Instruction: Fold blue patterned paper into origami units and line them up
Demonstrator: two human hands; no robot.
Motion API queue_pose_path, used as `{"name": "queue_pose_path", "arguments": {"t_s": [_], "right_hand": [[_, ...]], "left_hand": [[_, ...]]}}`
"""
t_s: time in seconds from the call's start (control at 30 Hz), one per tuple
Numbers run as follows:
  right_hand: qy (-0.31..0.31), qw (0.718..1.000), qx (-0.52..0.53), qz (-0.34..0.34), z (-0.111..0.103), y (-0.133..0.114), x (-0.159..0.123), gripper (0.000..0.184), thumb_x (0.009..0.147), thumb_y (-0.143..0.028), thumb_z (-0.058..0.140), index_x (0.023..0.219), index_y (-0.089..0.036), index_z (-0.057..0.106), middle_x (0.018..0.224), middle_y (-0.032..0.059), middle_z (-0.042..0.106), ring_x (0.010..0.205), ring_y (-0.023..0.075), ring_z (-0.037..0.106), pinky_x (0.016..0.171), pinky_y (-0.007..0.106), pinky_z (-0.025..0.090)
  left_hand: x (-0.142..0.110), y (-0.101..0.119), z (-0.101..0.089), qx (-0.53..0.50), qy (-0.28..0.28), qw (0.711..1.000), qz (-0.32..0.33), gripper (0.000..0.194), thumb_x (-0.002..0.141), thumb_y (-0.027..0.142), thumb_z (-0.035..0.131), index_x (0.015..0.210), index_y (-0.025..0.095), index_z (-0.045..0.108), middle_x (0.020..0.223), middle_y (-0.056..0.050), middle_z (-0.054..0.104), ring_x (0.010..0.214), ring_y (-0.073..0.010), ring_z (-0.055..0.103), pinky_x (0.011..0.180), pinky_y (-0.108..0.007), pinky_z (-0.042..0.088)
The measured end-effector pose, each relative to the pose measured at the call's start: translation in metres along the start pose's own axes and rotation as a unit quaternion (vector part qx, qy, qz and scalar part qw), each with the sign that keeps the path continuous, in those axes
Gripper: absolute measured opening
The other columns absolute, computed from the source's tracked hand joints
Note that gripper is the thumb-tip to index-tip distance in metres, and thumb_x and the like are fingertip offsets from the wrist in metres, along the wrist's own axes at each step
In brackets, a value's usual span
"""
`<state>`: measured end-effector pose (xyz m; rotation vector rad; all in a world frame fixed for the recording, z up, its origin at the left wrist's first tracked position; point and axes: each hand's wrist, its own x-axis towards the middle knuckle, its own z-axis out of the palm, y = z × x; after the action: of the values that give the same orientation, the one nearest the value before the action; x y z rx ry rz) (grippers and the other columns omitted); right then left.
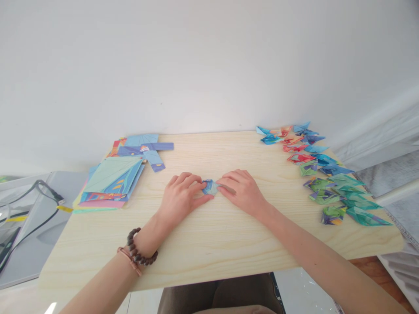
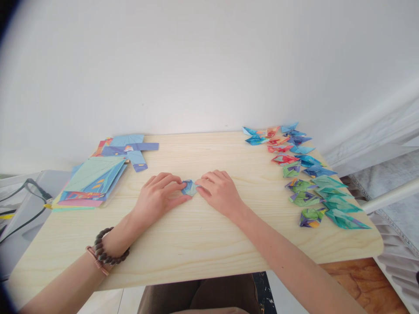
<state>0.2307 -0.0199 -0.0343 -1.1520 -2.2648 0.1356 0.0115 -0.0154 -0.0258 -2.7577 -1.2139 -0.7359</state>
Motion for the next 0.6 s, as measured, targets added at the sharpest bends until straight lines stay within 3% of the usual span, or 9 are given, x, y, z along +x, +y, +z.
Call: {"name": "queue_pose_path", "arguments": {"t_s": [0.17, 0.33, 0.6], "right_hand": [[0.013, 1.0, 0.003, 0.012, -0.0008, -0.0012, 0.0005, 0.015, 0.088, -0.024, 0.05, 0.089, -0.021, 0.065, 0.09, 0.0038, 0.064, 0.086, 0.0171, 0.054, 0.079, 0.034, 0.037], [0.022, 0.995, 0.047, 0.085, 0.0017, 0.0015, 0.0035, 0.007, 0.083, -0.025, 0.058, 0.085, -0.02, 0.063, 0.088, 0.0026, 0.065, 0.085, 0.0175, 0.055, 0.079, 0.033, 0.038], [-0.006, 0.988, 0.096, 0.124, 0.0021, 0.0068, 0.0065, 0.005, 0.08, -0.025, 0.061, 0.081, -0.023, 0.065, 0.08, 0.0013, 0.064, 0.079, 0.0168, 0.054, 0.076, 0.032, 0.036]], "left_hand": [[-0.0011, 0.0025, 0.0012, 0.002, 0.001, 1.0, -0.021, 0.029, 0.082, 0.045, 0.058, 0.097, 0.022, 0.066, 0.097, -0.005, 0.065, 0.094, -0.0216, 0.054, 0.077, -0.035, 0.039], [-0.0002, 0.0046, 0.0, 0.008, 0.0, 1.0, -0.027, 0.03, 0.082, 0.045, 0.058, 0.102, 0.024, 0.065, 0.098, -0.004, 0.065, 0.093, -0.0213, 0.055, 0.084, -0.038, 0.036], [0.0009, 0.0037, 0.0003, 0.001, -0.002, 0.999, -0.035, 0.027, 0.081, 0.045, 0.06, 0.098, 0.025, 0.067, 0.095, -0.003, 0.064, 0.093, -0.0207, 0.054, 0.085, -0.038, 0.037]]}}
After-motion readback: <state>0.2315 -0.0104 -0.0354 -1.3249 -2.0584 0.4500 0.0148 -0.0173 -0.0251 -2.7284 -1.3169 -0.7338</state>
